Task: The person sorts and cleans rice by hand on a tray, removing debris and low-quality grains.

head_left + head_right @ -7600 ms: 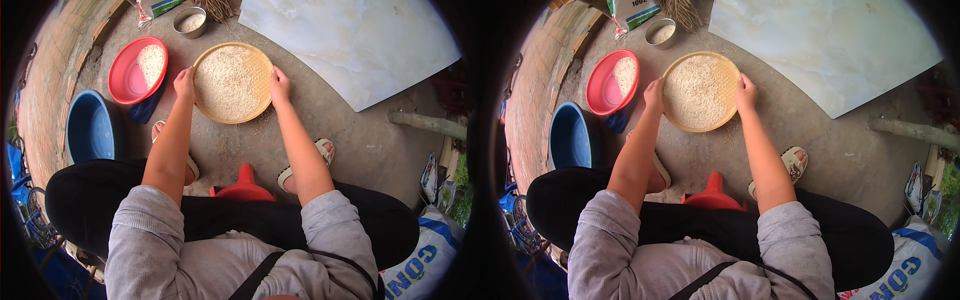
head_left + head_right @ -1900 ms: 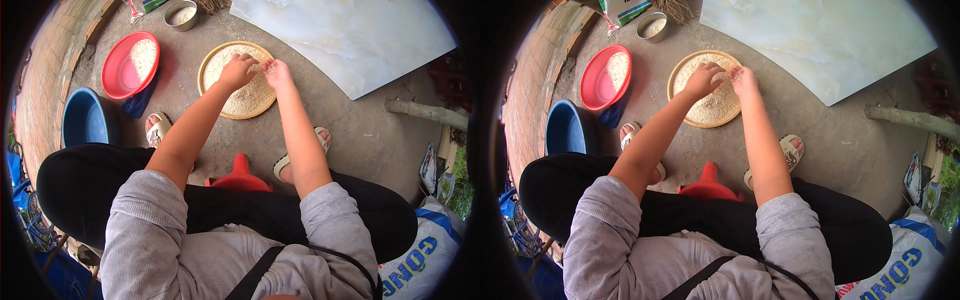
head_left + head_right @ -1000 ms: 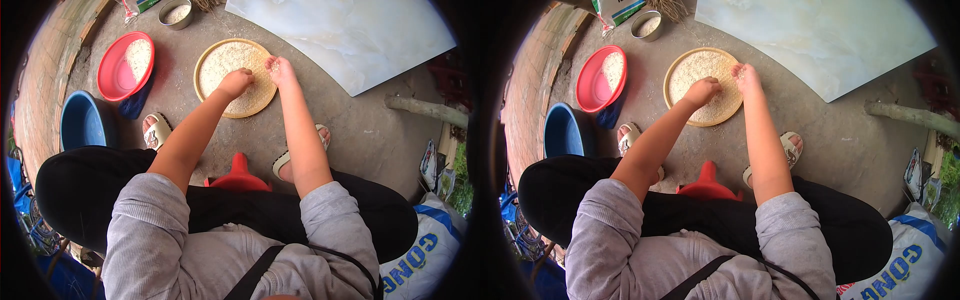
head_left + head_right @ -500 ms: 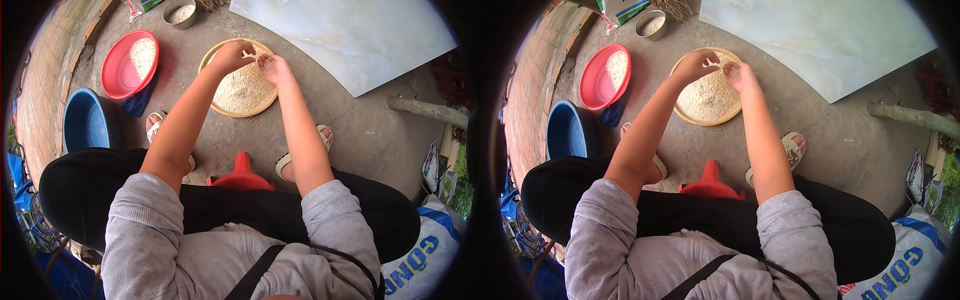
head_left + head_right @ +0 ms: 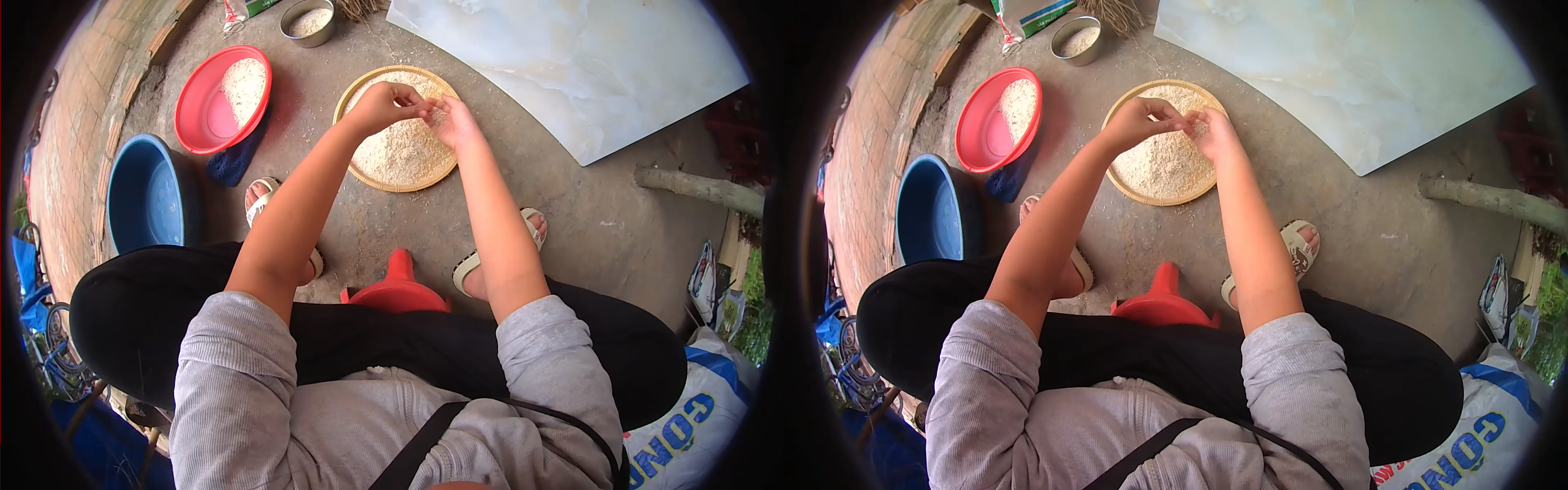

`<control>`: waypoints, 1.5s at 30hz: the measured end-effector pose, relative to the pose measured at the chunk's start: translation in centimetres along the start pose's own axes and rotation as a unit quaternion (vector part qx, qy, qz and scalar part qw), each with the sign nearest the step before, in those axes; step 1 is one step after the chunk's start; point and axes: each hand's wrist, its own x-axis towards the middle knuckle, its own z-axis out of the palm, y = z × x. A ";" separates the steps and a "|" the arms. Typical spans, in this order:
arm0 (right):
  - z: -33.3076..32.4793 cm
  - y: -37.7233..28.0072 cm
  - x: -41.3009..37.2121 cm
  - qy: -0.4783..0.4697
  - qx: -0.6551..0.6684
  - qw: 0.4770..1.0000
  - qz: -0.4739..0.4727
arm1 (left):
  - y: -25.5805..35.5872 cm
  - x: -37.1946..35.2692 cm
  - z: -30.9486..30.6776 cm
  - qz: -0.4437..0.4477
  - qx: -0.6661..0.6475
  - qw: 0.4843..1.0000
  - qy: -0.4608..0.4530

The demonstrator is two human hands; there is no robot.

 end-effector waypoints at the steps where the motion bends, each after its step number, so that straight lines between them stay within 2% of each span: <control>1: 0.2 0.3 -0.5 -0.023 0.006 1.000 0.018 | 1.4 0.3 -0.1 0.077 0.076 0.994 0.005; 2: 0.4 0.6 -1.0 -0.088 0.058 0.994 0.031 | 2.4 0.4 -0.1 0.153 0.150 0.977 0.010; 3: 0.3 0.9 -0.9 -0.087 0.058 0.994 0.030 | 2.3 0.4 -0.2 0.154 0.149 0.977 0.009; 5: 0.2 1.4 -0.8 -0.083 0.133 0.987 0.033 | 2.1 0.4 -0.4 0.155 0.230 0.953 0.121; 6: -0.2 1.4 -0.5 -0.074 0.142 0.987 0.020 | 1.6 0.2 -0.2 0.101 0.213 0.964 0.121; 7: -0.7 1.2 -0.2 -0.074 0.141 0.987 0.020 | 0.5 -0.1 0.0 0.101 0.213 0.964 0.121; 10: -2.0 -0.2 0.1 -0.043 0.079 0.995 -0.034 | -3.0 -2.3 2.1 0.123 0.260 0.957 0.023; 12: -2.7 -1.0 0.4 -0.031 0.076 0.996 -0.034 | -5.2 -3.9 3.9 0.130 0.298 0.945 -0.048; 15: -2.7 -1.4 0.5 -0.004 0.069 0.997 -0.034 | -7.3 -3.5 4.8 0.089 0.305 0.947 -0.039; 17: -2.4 -1.2 0.7 0.017 0.027 0.999 -0.044 | -5.8 -2.5 3.6 0.105 0.227 0.968 0.009; 18: -2.3 -0.9 0.7 0.017 0.027 0.999 -0.044 | -3.8 -2.1 3.0 0.046 0.149 0.987 0.041; 19: -1.9 -0.7 0.8 0.005 -0.002 1.000 -0.030 | -2.5 -1.4 2.5 0.026 0.059 0.996 0.066; 21: -1.5 0.0 1.1 -0.009 -0.030 0.999 -0.016 | 0.1 -0.2 1.3 0.019 -0.036 0.999 0.023; 22: -1.5 0.3 1.3 -0.036 -0.039 0.999 -0.014 | 0.9 0.3 1.1 0.019 -0.035 0.999 0.023; 23: -1.4 0.6 1.5 -0.062 -0.048 0.997 -0.011 | 1.5 0.6 1.1 0.116 0.104 0.987 0.040; 24: 0.1 0.3 -1.2 -0.056 -0.016 0.998 0.006 | 1.7 0.9 1.1 0.210 0.240 0.946 0.055; 25: -0.1 0.3 -0.9 -0.055 -0.016 0.998 0.006 | 1.6 1.0 1.2 0.210 0.239 0.946 0.055; 27: -0.2 0.4 -0.3 -0.035 0.050 0.998 0.014 | 0.9 1.0 1.3 0.148 0.185 0.964 0.119; 29: -0.9 -0.3 -0.1 -0.042 0.042 0.998 0.021 | -0.4 0.1 1.9 0.135 0.178 0.966 0.132; 31: -1.7 -0.9 0.2 -0.033 0.001 0.999 -0.011 | -2.0 -1.3 3.4 0.108 0.231 0.966 0.046; 33: -3.0 -1.3 1.0 -0.012 -0.003 1.000 -0.001 | -3.3 -2.8 5.0 0.047 0.223 0.973 -0.030; 34: -3.1 -1.3 1.1 0.009 -0.006 1.000 0.010 | -4.7 -3.4 5.8 0.129 0.267 0.955 0.002; 35: -3.3 -1.3 1.2 0.009 -0.005 1.000 0.010 | -6.1 -3.0 6.0 0.129 0.267 0.955 0.001; 37: -3.1 -1.3 0.9 0.028 0.013 0.999 -0.008 | -6.3 -2.3 5.5 0.060 0.311 0.945 -0.077; 38: -3.1 -1.3 0.7 0.029 0.012 0.999 -0.006 | -6.5 -2.3 5.3 0.119 0.272 0.955 -0.001; 39: -2.9 -1.2 0.7 0.022 -0.017 1.000 -0.013 | -5.8 -1.8 4.3 0.108 0.240 0.965 0.017; 41: -2.5 -1.1 0.9 0.013 -0.045 0.999 -0.020 | -3.1 -0.9 2.9 0.031 0.075 0.994 0.077; 43: -2.1 -0.7 1.1 -0.027 -0.069 0.997 -0.004 | -0.4 0.1 2.0 0.010 -0.017 0.995 0.098; 44: -1.8 -0.4 0.9 -0.027 -0.068 0.997 -0.004 | 0.7 0.5 1.3 0.018 -0.005 0.999 0.046; 45: -0.8 -0.2 -0.3 -0.024 -0.064 0.998 -0.011 | 0.9 0.8 1.5 0.019 -0.005 0.999 0.046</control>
